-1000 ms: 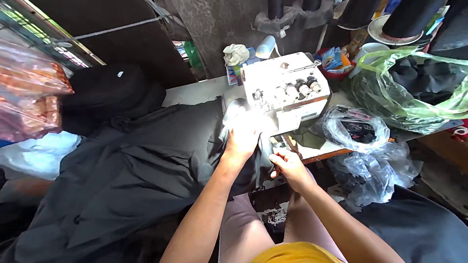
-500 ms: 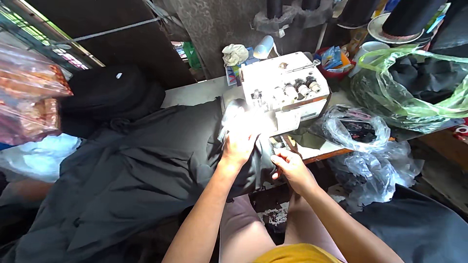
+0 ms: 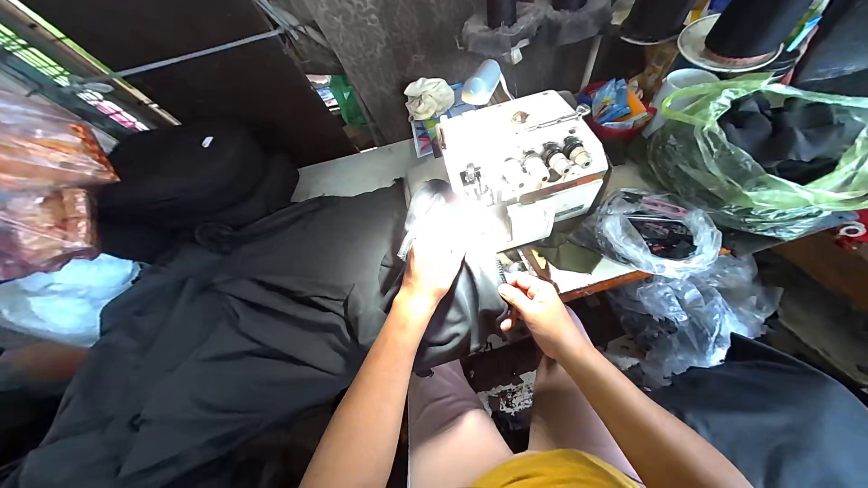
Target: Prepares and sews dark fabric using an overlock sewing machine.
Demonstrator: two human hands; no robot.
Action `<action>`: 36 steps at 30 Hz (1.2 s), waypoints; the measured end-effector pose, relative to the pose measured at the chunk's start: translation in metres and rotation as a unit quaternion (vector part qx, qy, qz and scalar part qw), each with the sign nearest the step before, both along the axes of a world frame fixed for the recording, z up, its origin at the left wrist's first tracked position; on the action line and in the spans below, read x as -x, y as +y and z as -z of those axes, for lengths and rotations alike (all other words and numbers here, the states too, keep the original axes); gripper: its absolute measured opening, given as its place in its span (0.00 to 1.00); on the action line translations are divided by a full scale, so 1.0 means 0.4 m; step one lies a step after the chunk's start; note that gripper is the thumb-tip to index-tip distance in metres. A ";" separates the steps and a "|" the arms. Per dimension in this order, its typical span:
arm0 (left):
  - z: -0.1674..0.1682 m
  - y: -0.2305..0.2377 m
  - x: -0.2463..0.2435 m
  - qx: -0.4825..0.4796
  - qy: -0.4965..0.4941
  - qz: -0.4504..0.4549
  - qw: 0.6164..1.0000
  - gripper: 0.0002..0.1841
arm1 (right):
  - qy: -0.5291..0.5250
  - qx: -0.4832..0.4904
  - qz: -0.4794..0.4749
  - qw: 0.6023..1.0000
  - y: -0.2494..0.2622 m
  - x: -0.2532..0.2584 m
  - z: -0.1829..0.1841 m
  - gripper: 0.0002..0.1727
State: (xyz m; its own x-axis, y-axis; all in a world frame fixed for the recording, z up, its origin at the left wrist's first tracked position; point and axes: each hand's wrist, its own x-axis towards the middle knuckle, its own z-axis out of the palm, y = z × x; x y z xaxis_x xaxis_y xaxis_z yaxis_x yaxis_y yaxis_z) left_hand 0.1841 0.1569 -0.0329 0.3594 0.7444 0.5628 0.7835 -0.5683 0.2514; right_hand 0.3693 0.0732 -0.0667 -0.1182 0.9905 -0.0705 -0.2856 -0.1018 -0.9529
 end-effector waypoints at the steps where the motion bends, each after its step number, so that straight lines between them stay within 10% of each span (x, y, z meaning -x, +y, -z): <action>1: -0.003 0.001 0.002 0.005 0.005 0.006 1.000 0.11 | 0.002 -0.002 -0.001 1.000 0.000 0.001 0.000 0.07; 36: 0.002 0.034 0.013 0.019 0.071 0.000 0.997 0.20 | -0.043 0.002 -0.001 0.999 0.036 0.016 -0.024 0.08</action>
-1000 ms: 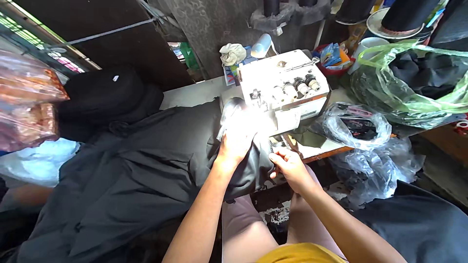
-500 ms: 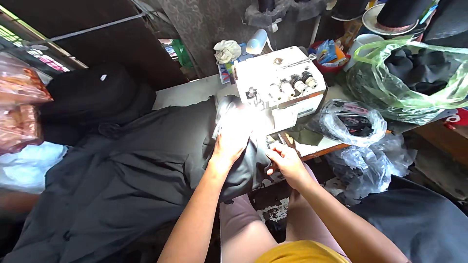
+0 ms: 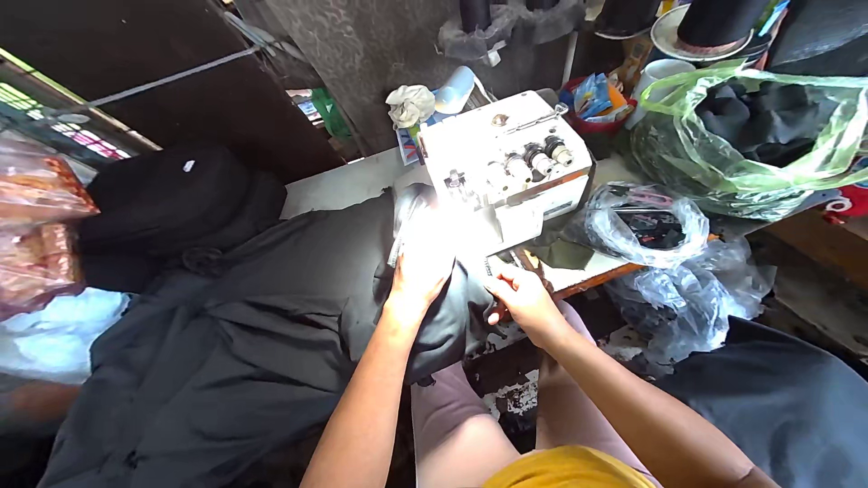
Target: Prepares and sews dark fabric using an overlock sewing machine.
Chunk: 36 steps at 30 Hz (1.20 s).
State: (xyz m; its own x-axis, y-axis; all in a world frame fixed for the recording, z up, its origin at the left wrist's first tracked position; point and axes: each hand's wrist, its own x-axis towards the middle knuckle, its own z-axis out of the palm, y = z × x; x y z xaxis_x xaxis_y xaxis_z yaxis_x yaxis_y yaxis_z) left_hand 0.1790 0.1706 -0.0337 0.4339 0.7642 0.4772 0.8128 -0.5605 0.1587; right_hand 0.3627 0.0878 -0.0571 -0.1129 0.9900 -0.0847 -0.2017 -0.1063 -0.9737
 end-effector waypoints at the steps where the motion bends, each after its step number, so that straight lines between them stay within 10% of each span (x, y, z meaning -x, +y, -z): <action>1: -0.001 0.000 -0.001 0.005 0.001 -0.004 1.000 0.20 | 0.000 0.004 0.000 1.000 0.001 0.002 -0.003 0.08; 16: -0.039 0.056 0.020 0.049 -0.021 0.016 0.998 0.15 | 0.064 0.053 -0.069 0.994 0.045 0.064 -0.126 0.04; 24: -0.163 -0.032 0.037 0.259 0.036 -0.255 0.931 0.22 | 0.069 0.182 -0.165 0.967 0.149 0.069 -0.162 0.10; 29: -0.158 -0.280 0.084 0.433 -0.143 -0.008 0.890 0.22 | -0.046 0.163 0.039 0.985 0.113 -0.108 -0.026 0.12; 36: -0.157 -0.168 0.040 0.101 -0.158 0.035 0.982 0.23 | -0.081 0.001 0.047 0.996 0.069 -0.099 -0.045 0.12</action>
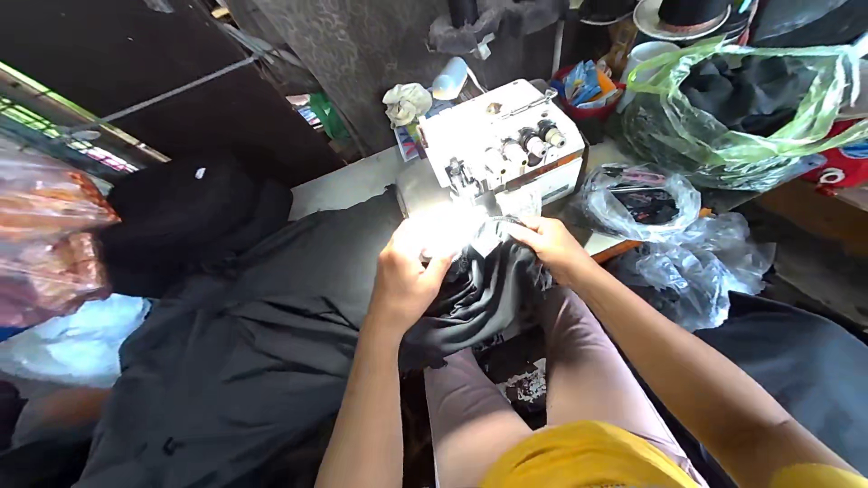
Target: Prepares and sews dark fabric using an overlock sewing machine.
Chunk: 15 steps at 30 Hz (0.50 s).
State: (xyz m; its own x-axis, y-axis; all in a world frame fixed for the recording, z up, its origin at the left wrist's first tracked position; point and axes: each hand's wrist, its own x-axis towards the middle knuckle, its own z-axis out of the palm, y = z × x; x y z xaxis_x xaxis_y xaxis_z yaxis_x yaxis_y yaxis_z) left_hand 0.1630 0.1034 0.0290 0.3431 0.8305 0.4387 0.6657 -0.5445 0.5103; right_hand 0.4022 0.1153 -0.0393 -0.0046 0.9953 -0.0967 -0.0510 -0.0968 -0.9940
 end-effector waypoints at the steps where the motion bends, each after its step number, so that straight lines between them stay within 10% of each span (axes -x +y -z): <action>1: 0.006 0.020 -0.005 0.009 0.000 0.035 0.999 0.27 | 0.000 -0.025 -0.010 1.000 -0.011 -0.002 -0.006 0.11; 7: 0.035 0.044 0.041 0.069 0.059 0.085 0.992 0.07 | -0.049 -0.101 -0.025 0.993 -0.053 -0.056 -0.031 0.09; 15: -0.054 0.020 0.175 -0.019 -0.036 0.030 0.999 0.06 | -0.098 -0.160 -0.051 0.981 -0.061 -0.072 -0.014 0.08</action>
